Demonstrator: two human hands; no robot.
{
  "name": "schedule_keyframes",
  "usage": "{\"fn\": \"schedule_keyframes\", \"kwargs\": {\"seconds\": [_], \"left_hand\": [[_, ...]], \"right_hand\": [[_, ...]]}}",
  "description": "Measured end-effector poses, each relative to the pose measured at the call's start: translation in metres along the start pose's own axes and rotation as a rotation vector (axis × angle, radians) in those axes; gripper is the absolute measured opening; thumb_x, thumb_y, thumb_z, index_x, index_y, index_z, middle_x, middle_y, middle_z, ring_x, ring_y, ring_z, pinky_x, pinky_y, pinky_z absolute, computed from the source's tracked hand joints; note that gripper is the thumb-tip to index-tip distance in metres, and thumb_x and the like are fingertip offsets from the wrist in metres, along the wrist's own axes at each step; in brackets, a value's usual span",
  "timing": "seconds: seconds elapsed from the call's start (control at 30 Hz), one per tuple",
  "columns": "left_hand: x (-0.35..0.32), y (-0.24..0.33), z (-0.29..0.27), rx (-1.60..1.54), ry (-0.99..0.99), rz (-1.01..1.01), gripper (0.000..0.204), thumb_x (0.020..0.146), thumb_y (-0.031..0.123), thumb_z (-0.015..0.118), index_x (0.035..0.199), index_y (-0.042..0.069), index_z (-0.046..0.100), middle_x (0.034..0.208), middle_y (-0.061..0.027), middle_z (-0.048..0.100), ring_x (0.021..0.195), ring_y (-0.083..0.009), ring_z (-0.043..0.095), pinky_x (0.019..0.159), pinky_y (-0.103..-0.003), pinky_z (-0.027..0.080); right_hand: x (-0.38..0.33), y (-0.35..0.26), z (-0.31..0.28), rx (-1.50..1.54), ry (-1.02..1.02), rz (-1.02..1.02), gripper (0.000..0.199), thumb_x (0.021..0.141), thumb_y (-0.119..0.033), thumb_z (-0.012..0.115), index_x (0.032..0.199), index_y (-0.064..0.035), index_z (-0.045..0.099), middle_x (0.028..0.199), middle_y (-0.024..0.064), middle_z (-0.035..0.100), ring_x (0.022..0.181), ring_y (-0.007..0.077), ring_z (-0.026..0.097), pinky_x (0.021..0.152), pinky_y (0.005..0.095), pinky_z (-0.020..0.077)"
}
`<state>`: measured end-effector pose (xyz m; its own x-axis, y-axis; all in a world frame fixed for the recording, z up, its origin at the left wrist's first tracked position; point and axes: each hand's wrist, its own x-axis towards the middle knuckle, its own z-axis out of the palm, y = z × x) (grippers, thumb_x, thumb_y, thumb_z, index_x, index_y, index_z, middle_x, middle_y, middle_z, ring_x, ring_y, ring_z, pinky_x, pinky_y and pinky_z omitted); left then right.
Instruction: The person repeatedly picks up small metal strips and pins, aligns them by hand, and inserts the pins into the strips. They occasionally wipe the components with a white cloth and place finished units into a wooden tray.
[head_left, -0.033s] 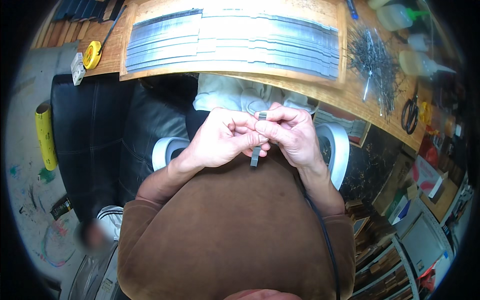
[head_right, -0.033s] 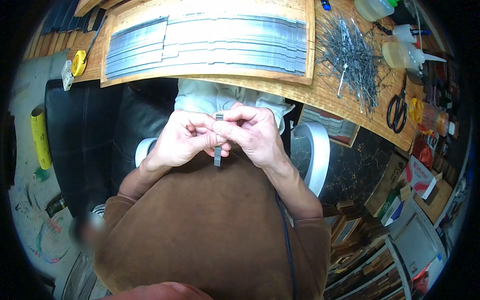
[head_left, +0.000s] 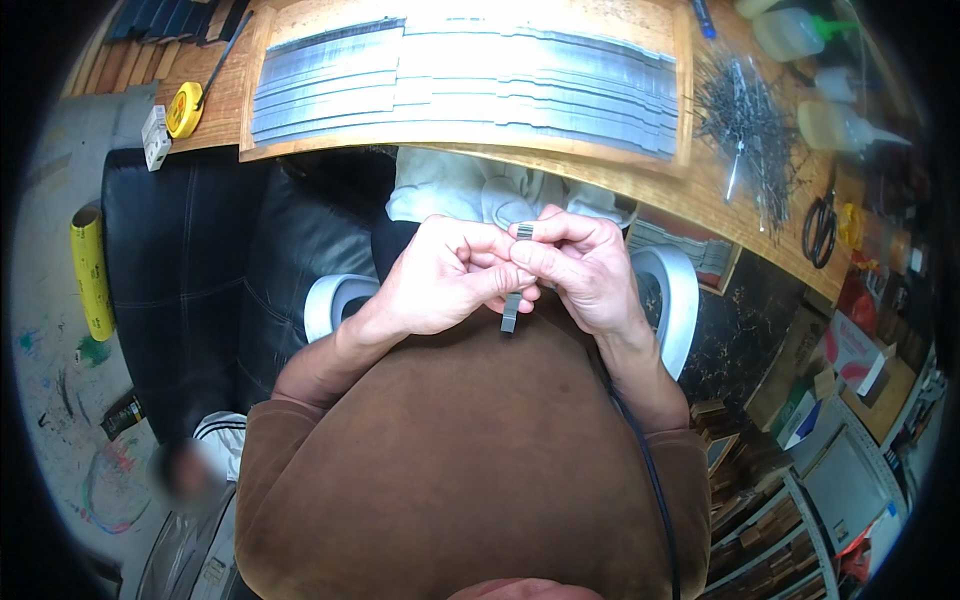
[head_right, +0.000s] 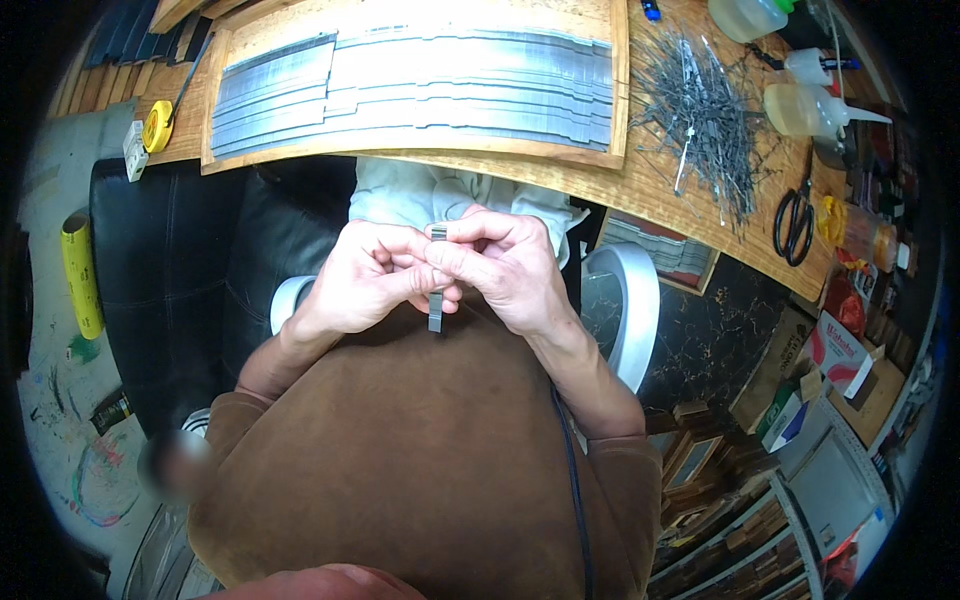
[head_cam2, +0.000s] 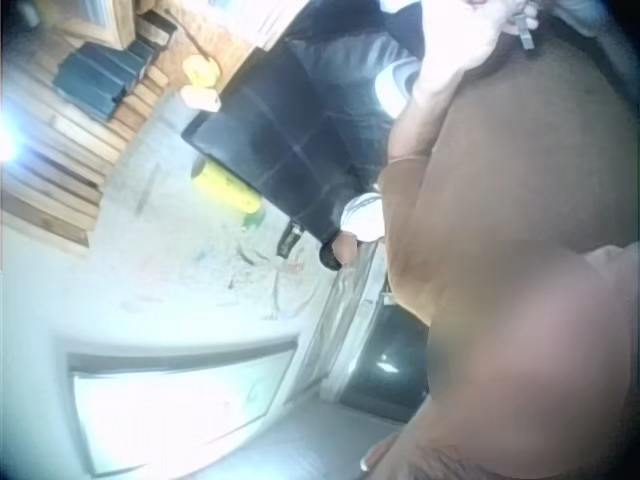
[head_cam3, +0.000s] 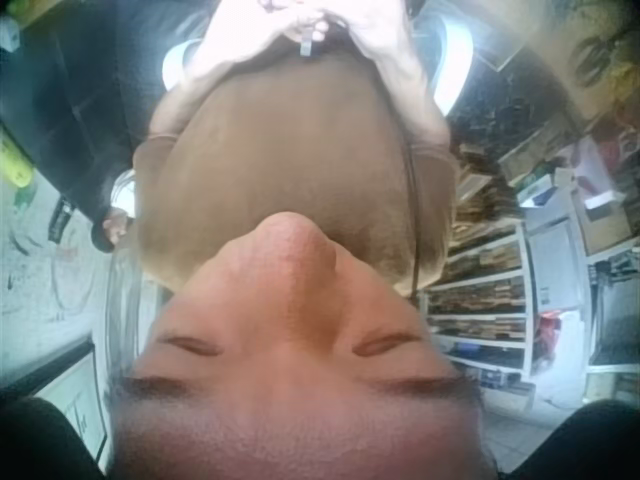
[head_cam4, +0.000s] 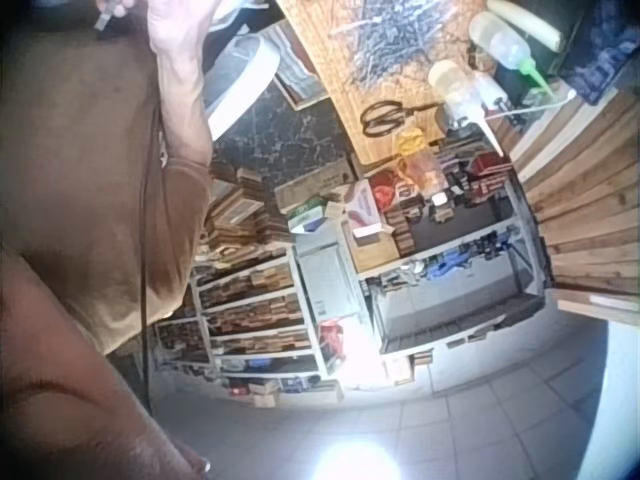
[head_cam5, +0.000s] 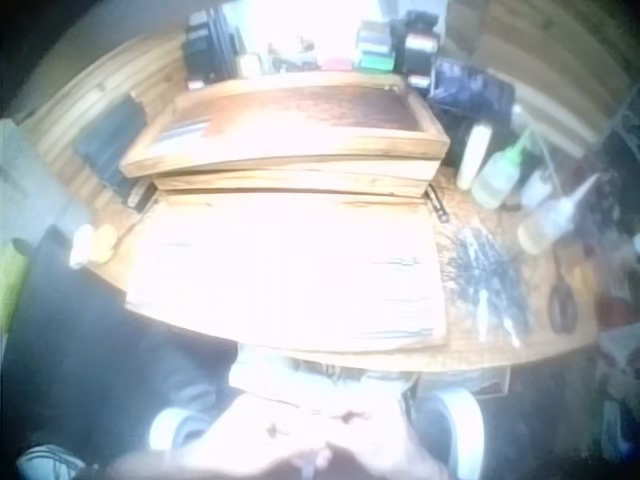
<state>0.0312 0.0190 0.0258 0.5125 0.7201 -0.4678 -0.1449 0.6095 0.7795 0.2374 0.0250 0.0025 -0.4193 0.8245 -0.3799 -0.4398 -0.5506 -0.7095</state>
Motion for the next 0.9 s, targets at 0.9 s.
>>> {"fn": "schedule_keyframes", "kwargs": {"seconds": [0.9], "left_hand": [[-0.0042,0.0007,0.0013,0.009,0.043,-0.029,0.017,0.105,0.010,0.069,0.114,-0.003,0.076,0.095,-0.0078,0.079,0.084,-0.0126,0.076,0.073,-0.025,0.061]], "right_hand": [[-0.0003,0.0023,0.0008,-0.035,0.000,0.031,0.010,0.096,0.002,0.075,0.104,0.0097,0.074,0.093,0.0076,0.067,0.072,0.0113,0.067,0.063,0.0234,0.0557]]}}
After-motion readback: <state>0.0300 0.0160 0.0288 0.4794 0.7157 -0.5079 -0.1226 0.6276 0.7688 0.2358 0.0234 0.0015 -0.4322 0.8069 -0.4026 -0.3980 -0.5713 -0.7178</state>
